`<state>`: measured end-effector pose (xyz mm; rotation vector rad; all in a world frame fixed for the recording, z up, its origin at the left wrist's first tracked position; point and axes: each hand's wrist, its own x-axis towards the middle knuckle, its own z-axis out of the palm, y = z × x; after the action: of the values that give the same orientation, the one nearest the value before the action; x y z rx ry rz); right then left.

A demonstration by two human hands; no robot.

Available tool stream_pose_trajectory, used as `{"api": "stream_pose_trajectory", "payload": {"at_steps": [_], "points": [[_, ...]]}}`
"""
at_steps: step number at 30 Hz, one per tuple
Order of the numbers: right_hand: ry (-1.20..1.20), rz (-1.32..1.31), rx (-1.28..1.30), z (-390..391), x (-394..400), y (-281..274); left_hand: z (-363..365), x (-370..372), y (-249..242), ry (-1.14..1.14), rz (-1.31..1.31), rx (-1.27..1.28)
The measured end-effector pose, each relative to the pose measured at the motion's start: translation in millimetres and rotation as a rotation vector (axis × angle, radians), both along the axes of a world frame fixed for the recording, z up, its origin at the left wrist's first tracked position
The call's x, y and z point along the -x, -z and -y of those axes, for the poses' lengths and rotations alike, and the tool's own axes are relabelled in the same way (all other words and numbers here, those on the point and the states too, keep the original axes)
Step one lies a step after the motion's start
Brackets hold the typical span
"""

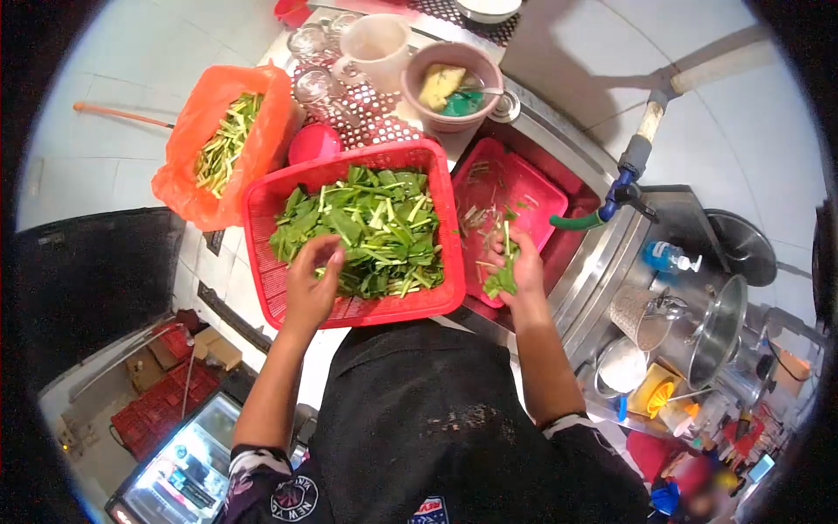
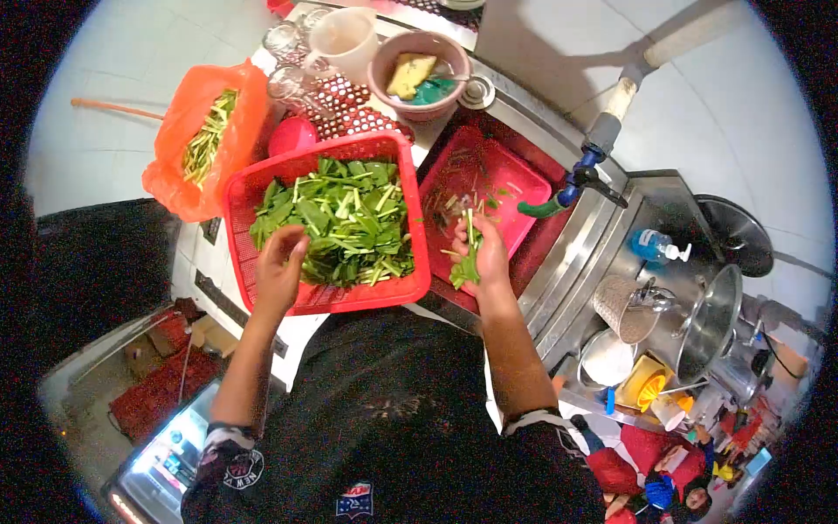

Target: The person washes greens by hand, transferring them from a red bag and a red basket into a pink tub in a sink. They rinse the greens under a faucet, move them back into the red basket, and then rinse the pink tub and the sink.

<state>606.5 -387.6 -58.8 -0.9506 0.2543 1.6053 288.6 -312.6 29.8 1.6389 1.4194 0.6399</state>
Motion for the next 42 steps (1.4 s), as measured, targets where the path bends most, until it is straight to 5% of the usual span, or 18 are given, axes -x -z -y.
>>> {"api": "stream_pose_trajectory", "payload": {"at_steps": [4, 6, 7, 8, 9, 10, 13, 15, 18, 20, 22, 26, 30, 31, 33, 34, 39, 42], "points": [[0.022, 0.583, -0.272, -27, 63, -82, -13, -1, 3, -0.05, 0.24, -0.034], [-0.178, 0.845, -0.324, -54, 111, -94, -18, -6, -16, -0.026, 0.169, -0.267], [-0.056, 1.414, -0.768, -73, 139, -49, -22, -2, 3, -0.026, 0.249, -0.293], [-0.702, 1.621, -0.684, -79, 149, -88, -25, 2, 3, 0.009, 0.268, -0.294], [-0.738, 2.211, -0.587, -60, 169, -101, -29, 5, 3, 0.005, 0.247, -0.336], [-1.061, 2.111, -0.501, -60, 174, -128, -33, 9, 1, -0.001, 0.225, -0.378], [-0.742, 1.9, -0.554, -45, 165, -136, -41, 23, -7, 0.089, 0.196, -0.346], [-0.633, 1.324, -0.424, -29, 127, -138, -41, 27, -7, 0.114, 0.196, -0.317], [-0.102, 1.022, -0.113, 4, 47, -20, -43, 32, -7, 0.259, 0.058, -0.347], [-0.172, 1.292, 0.328, 30, -18, 74, -47, 33, -8, 0.364, -0.023, -0.422], [-0.145, 1.509, 0.385, 44, -60, 164, -48, 34, -1, 0.475, -0.245, -0.452], [-0.254, 1.711, 0.379, 7, -100, 228, -36, 25, 2, 0.665, -0.748, -0.367], [0.08, 2.077, 0.418, -46, -134, 338, -28, 37, 37, 0.625, -0.629, -0.227], [0.047, 2.06, 0.403, -57, -139, 356, -27, 36, 40, 0.628, -0.624, -0.258], [-0.126, 1.331, 0.042, -74, -142, 375, -23, 38, 45, 0.58, -0.642, -0.252], [-0.151, 1.312, 0.04, -80, -134, 382, -22, 37, 46, 0.562, -0.641, -0.257], [-1.192, 0.941, 0.186, -94, -77, 332, -18, 32, 46, 0.496, -0.692, -0.223], [-1.207, 0.865, 0.163, -64, -48, 339, -14, 31, 46, 0.475, -0.712, -0.215]]}}
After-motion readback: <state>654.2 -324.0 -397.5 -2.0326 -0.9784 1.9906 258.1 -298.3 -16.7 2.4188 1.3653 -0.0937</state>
